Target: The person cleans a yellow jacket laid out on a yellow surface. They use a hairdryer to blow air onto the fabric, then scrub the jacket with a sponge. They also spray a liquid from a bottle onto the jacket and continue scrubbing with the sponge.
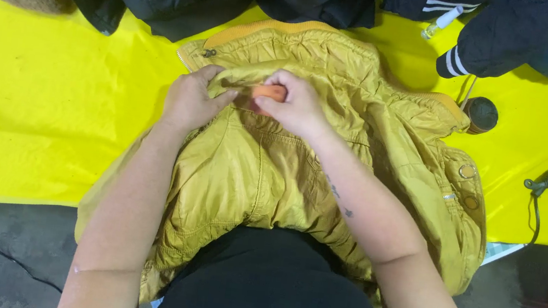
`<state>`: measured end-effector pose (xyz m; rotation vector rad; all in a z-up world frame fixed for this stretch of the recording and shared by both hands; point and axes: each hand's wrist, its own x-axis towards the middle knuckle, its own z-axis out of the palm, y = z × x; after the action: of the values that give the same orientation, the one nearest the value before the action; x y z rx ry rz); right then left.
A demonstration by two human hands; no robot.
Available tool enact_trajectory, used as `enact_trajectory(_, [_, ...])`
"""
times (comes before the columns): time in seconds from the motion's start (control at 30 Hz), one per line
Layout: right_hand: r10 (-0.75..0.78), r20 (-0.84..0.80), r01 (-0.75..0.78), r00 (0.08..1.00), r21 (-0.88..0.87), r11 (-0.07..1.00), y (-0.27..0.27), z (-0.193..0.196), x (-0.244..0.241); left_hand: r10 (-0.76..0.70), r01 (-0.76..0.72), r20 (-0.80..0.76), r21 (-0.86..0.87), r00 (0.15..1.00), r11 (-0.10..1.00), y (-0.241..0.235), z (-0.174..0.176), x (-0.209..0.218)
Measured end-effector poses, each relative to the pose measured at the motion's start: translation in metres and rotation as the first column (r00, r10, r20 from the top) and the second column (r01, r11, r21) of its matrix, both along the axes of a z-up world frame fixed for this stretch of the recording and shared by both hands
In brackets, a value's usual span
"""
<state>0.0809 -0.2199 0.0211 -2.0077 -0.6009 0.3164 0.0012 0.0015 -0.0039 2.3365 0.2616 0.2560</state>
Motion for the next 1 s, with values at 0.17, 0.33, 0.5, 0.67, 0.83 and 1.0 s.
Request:
enact_trajectory(0.17, [0.013, 0.117, -0.001, 0.993, -0.101, 0.995, 0.046, -0.036, -0.013, 0.015, -0.011, -0.043, 0.075, 0.999, 0.997, 0.001, -0.010, 0.006])
enact_trajectory(0.33, [0.124, 0.350, -0.008, 0.928, -0.315, 0.949, 0.041, -0.055, -0.009, -0.017, 0.024, -0.066, 0.104, 0.998, 0.994, 0.001, -0.010, 0.006])
enact_trajectory(0.5, [0.129, 0.316, -0.018, 0.940, -0.331, 0.943, 0.020, -0.054, -0.004, -0.014, 0.017, -0.049, 0.071, 0.999, 0.997, 0.003, -0.012, 0.006])
enact_trajectory(0.67, [0.085, 0.301, -0.006, 0.950, -0.255, 0.967, 0.014, -0.051, -0.004, -0.005, 0.009, -0.050, 0.070, 0.999, 0.997, 0.002, -0.011, 0.005])
enact_trajectory(0.83, [0.017, 0.210, -0.005, 0.977, -0.060, 0.998, 0.045, -0.050, -0.014, 0.004, 0.004, -0.081, 0.095, 0.997, 0.996, 0.001, -0.010, 0.004])
enact_trajectory(1.0, [0.120, 0.463, -0.019, 0.878, -0.218, 0.976, 0.042, -0.060, -0.017, -0.005, 0.016, -0.091, 0.122, 0.996, 0.992, 0.001, -0.006, 0.004])
